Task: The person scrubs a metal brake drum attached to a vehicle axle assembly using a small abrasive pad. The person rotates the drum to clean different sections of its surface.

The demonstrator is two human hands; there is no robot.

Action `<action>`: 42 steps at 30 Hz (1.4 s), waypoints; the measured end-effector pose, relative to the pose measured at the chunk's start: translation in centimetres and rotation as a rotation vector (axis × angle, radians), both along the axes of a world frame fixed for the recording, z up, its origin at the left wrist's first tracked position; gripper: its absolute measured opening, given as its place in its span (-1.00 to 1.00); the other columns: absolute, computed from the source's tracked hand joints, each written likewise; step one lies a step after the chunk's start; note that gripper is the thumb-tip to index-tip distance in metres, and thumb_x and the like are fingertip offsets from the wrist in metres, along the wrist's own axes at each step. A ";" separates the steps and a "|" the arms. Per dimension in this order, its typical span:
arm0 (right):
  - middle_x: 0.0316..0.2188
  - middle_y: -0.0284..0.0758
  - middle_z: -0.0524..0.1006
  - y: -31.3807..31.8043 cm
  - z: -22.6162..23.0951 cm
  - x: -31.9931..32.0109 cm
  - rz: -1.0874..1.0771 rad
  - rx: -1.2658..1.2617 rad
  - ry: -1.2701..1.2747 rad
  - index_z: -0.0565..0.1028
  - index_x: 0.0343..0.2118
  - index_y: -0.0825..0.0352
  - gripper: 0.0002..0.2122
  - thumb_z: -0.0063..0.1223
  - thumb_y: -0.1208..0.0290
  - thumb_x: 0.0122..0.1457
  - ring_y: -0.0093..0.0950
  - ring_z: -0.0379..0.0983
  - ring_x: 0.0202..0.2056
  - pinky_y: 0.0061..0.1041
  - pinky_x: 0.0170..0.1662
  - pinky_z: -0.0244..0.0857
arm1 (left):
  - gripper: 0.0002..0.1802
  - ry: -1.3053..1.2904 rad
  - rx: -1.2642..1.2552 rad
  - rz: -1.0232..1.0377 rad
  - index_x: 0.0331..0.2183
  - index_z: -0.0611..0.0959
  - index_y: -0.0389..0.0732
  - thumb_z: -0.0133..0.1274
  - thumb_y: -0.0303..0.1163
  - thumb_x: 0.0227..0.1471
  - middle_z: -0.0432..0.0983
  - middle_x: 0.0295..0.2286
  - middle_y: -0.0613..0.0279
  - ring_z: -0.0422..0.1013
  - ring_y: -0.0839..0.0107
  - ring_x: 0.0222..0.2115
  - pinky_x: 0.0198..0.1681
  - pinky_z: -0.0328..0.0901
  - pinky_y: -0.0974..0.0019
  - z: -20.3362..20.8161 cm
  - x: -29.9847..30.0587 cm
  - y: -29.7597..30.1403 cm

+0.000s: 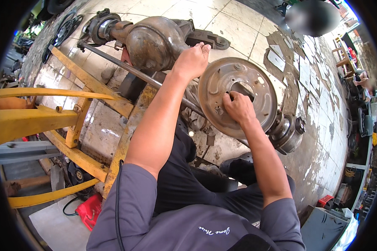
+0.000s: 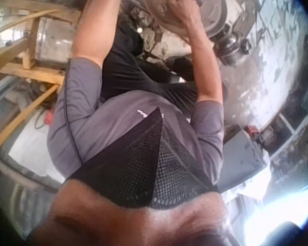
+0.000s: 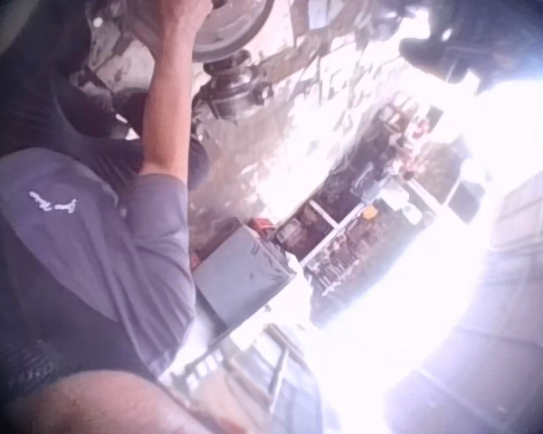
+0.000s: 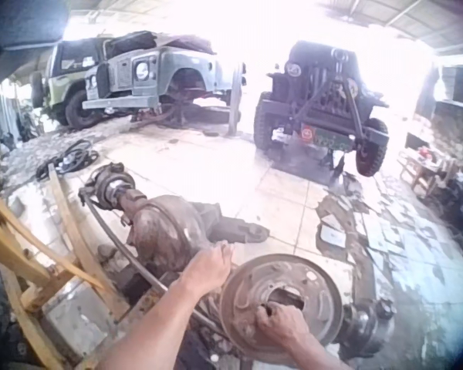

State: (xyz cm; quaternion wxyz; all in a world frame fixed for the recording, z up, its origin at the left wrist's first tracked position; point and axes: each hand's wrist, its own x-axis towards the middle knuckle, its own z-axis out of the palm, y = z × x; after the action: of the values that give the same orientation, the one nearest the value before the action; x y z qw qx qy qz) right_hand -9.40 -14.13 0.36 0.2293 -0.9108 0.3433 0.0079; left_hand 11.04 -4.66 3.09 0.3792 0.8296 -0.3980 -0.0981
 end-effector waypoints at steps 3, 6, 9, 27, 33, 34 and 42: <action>-0.45 0.06 0.55 -0.9 0.5 -2.0 0.116 0.003 -0.014 0.54 -0.44 0.33 -0.64 -0.14 0.11 0.20 0.05 0.49 -0.31 -0.05 -0.15 0.34 | -0.39 -0.022 -0.058 -0.028 -0.11 0.58 -0.30 -0.37 0.01 0.33 0.51 -0.15 -0.25 0.37 -0.17 -0.05 -0.01 0.29 -0.01 -1.0 0.0 -0.3; -0.48 0.06 0.53 -1.7 1.0 -2.8 0.218 -0.020 -0.015 0.50 -0.48 0.35 -0.66 -0.14 0.15 0.21 0.05 0.47 -0.34 -0.04 -0.20 0.32 | -0.38 -0.038 -0.077 -0.026 -0.13 0.58 -0.33 -0.36 0.01 0.33 0.51 -0.15 -0.26 0.38 -0.17 -0.05 0.00 0.29 -0.01 -1.0 -1.3 0.0; -0.49 0.06 0.52 -2.6 0.7 -3.9 0.265 -0.023 -0.066 0.50 -0.45 0.35 -0.67 -0.11 0.15 0.21 0.05 0.47 -0.37 -0.02 -0.23 0.31 | -0.39 0.054 0.112 -0.111 -0.16 0.58 -0.37 -0.35 -0.02 0.33 0.50 -0.13 -0.27 0.38 -0.15 -0.05 0.01 0.29 -0.03 1.2 -2.7 0.1; -0.06 -0.05 0.49 0.7 4.0 -16.5 0.050 0.068 -0.423 0.49 0.02 0.42 -0.64 -0.08 0.23 0.34 -0.08 0.40 -0.01 -0.25 0.07 0.27 | -0.32 -0.227 0.445 -0.058 0.29 0.21 -0.19 -0.51 0.03 0.34 0.07 0.30 0.17 -0.16 0.22 0.36 0.33 -0.35 -0.34 -5.8 -10.2 0.9; -0.07 -0.07 0.50 0.7 5.5 -16.0 0.073 0.006 -0.462 0.49 0.00 0.41 -0.65 -0.01 0.24 0.31 -0.10 0.41 -0.02 -0.26 0.04 0.31 | -0.34 -0.215 0.429 -0.079 0.26 0.25 -0.21 -0.47 0.01 0.34 0.17 0.26 0.17 -0.08 0.21 0.34 0.31 -0.31 -0.38 -5.4 -10.8 1.8; -0.07 -0.07 0.50 0.6 5.6 -15.8 0.082 -0.004 -0.466 0.50 -0.01 0.41 -0.66 0.01 0.26 0.30 -0.11 0.41 -0.02 -0.26 0.03 0.31 | -0.35 -0.235 0.420 -0.081 0.25 0.27 -0.20 -0.47 0.02 0.34 0.18 0.25 0.15 -0.06 0.17 0.33 0.30 -0.28 -0.38 -5.8 -10.7 2.0; 0.02 -0.13 0.44 2.9 1.8 -14.6 0.439 -0.128 -0.424 0.49 -0.01 0.35 -0.64 0.14 0.38 0.11 -0.12 0.28 0.17 -0.16 0.20 0.18 | -0.32 0.099 0.330 -0.145 0.08 0.47 -0.32 -0.46 0.03 0.34 0.38 0.09 -0.06 0.24 0.03 0.17 0.23 0.06 -0.12 -4.9 -7.2 0.5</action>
State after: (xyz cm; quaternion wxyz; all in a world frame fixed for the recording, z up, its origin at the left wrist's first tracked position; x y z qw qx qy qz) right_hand -23.97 -11.26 2.15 0.2310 -0.9570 0.0828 -0.1546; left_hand 3.80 -4.13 -1.85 0.2491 0.8438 -0.4160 -0.2300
